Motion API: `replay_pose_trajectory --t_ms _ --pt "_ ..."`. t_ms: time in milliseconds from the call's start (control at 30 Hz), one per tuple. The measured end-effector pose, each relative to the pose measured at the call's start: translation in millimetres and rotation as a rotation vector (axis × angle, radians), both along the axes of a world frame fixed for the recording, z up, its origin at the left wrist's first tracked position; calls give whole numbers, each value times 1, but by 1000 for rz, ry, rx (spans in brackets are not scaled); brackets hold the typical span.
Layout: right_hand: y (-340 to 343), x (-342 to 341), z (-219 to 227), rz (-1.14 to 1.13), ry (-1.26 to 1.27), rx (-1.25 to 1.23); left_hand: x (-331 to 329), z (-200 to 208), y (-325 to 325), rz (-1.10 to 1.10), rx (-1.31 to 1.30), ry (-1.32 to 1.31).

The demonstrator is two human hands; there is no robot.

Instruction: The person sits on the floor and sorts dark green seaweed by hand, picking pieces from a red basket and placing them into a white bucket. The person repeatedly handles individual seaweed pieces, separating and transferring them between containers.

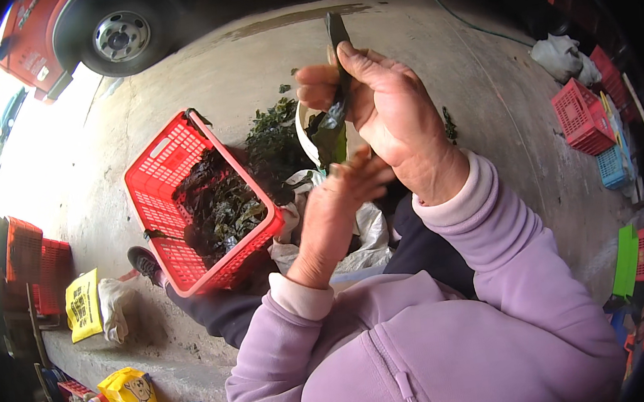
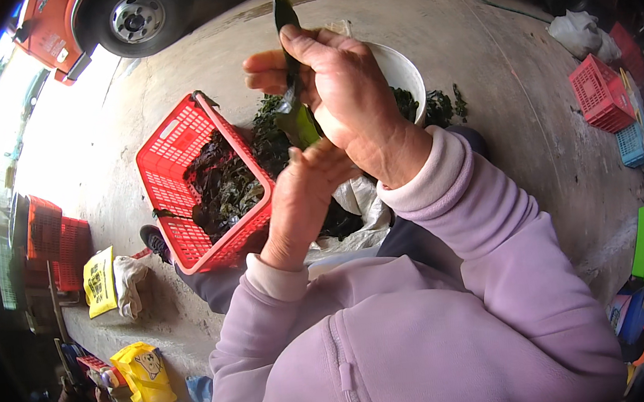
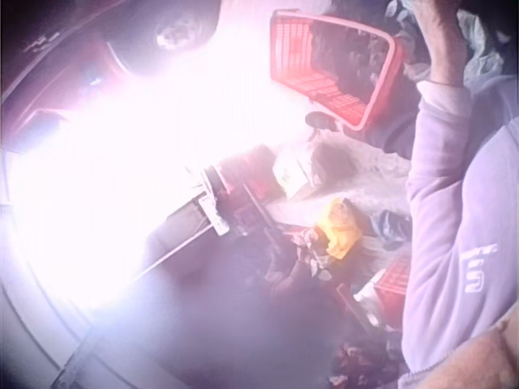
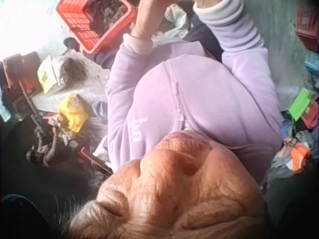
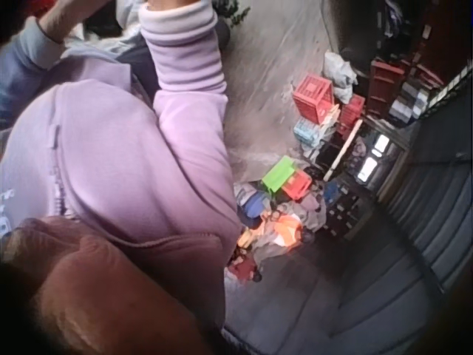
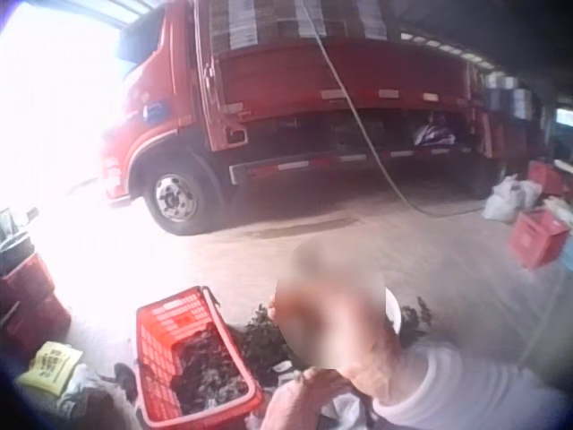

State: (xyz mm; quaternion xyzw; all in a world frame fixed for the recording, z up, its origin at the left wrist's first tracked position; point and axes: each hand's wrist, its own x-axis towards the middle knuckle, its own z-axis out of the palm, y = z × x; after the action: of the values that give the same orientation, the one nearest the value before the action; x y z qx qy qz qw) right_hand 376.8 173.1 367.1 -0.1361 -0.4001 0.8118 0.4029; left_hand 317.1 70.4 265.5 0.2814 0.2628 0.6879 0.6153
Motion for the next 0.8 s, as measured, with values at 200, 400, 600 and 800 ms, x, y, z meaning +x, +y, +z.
replay_pose_trajectory --t_ms 200,400,600,800 --pt "-15 17 -70 10 -137 -185 -46 -20 -1 375 -63 -282" --pt "-8 26 -135 -104 -251 -367 -45 -36 -2 421 -235 -167" --pt "-11 34 -137 -81 -421 281 -49 -38 -7 192 -469 309" --pt "-11 28 -146 57 -292 381 -35 -40 -2 163 -296 917"
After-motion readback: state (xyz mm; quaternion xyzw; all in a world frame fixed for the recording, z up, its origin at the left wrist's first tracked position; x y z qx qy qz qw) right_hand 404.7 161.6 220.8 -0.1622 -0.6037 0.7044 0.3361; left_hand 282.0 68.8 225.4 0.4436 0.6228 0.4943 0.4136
